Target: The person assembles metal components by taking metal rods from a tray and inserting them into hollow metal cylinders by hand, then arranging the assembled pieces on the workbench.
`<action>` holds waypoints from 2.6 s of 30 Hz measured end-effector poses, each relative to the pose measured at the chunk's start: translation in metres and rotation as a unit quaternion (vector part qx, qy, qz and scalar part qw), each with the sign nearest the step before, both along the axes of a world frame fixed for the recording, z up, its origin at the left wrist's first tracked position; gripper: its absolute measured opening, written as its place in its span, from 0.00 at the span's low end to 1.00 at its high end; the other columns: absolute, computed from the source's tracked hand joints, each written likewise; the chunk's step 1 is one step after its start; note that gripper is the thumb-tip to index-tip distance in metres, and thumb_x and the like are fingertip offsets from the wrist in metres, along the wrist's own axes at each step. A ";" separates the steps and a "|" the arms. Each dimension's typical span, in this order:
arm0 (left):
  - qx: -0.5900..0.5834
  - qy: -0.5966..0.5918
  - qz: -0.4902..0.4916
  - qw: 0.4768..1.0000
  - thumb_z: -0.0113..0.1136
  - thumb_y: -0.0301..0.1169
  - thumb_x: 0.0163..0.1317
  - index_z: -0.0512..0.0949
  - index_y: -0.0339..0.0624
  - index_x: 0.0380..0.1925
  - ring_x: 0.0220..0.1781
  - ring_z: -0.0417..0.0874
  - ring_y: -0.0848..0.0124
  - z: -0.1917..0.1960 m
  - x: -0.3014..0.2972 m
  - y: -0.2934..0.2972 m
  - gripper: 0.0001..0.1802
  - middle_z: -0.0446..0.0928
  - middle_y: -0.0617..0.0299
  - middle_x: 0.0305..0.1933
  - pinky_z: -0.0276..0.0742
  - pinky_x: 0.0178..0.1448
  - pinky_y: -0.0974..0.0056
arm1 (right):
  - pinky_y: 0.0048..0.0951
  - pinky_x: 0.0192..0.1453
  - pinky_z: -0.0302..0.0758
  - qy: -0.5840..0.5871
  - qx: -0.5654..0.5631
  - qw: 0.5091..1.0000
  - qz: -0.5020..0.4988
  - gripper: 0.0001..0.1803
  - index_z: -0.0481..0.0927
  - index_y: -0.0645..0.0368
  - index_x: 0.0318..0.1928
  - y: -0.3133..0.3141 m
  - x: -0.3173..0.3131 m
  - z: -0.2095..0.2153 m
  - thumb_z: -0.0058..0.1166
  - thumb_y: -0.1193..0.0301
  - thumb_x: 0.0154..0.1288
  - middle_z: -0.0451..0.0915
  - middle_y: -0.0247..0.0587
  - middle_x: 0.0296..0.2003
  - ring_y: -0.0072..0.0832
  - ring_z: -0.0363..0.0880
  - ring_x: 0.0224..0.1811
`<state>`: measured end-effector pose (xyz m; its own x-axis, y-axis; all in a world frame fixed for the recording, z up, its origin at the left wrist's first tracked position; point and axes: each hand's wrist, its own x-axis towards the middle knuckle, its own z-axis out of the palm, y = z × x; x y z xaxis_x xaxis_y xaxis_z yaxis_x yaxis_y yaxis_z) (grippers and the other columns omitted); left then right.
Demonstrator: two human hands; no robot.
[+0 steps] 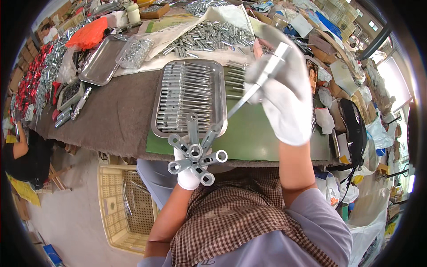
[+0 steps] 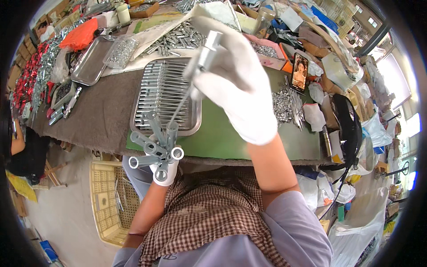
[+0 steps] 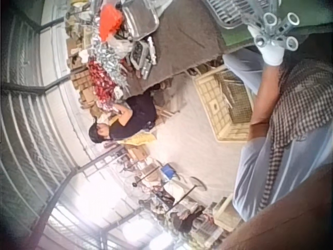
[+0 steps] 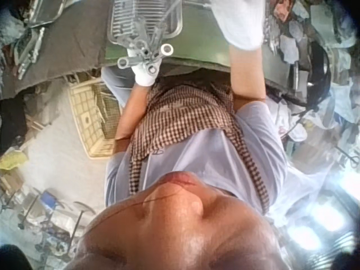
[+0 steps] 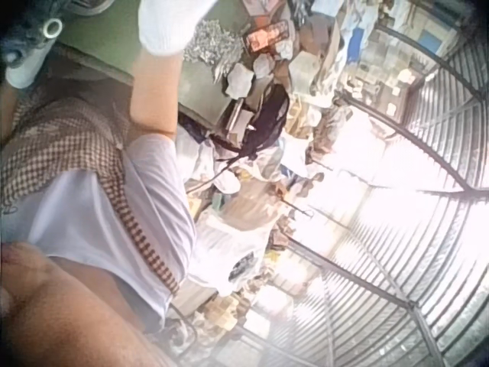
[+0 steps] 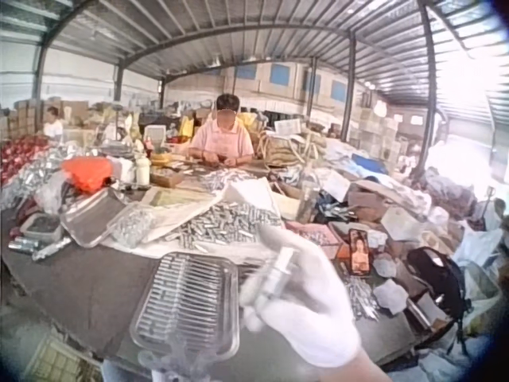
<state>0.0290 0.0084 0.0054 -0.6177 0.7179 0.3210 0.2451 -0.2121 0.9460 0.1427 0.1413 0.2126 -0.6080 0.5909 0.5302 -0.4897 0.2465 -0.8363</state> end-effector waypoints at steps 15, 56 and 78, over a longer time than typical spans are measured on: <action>0.045 -0.003 0.045 0.998 0.66 0.20 0.53 0.60 0.38 0.58 0.58 0.71 0.65 -0.015 -0.001 0.003 0.34 0.68 0.55 0.57 0.67 0.62 0.58 | 0.34 0.48 0.75 -0.123 0.328 0.934 -0.077 0.30 0.74 0.55 0.56 -0.027 0.003 -0.046 0.60 0.76 0.48 0.80 0.39 0.48 0.37 0.79 0.41; 0.042 -0.028 -0.045 0.998 0.51 0.32 0.65 0.61 0.46 0.54 0.44 0.80 0.63 -0.001 0.002 0.001 0.19 0.70 0.58 0.46 0.83 0.48 0.55 | 0.41 0.48 0.73 -0.433 0.397 0.787 -0.188 0.12 0.76 0.55 0.40 0.053 -0.124 -0.125 0.56 0.64 0.58 0.77 0.45 0.35 0.43 0.77 0.41; 0.177 -0.583 -0.222 0.761 0.38 0.46 0.72 0.64 0.45 0.56 0.54 0.76 0.64 0.006 0.000 0.002 0.21 0.74 0.58 0.51 0.75 0.58 0.54 | 0.30 0.44 0.77 -0.148 0.413 0.898 -0.033 0.14 0.74 0.58 0.37 -0.010 -0.049 -0.013 0.63 0.76 0.50 0.80 0.36 0.39 0.31 0.80 0.40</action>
<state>0.0294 0.0101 0.0117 -0.3520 0.9352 -0.0381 -0.8881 -0.3208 0.3292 0.0942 0.1315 0.2000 -0.7723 0.1091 0.6258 -0.2388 0.8630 -0.4452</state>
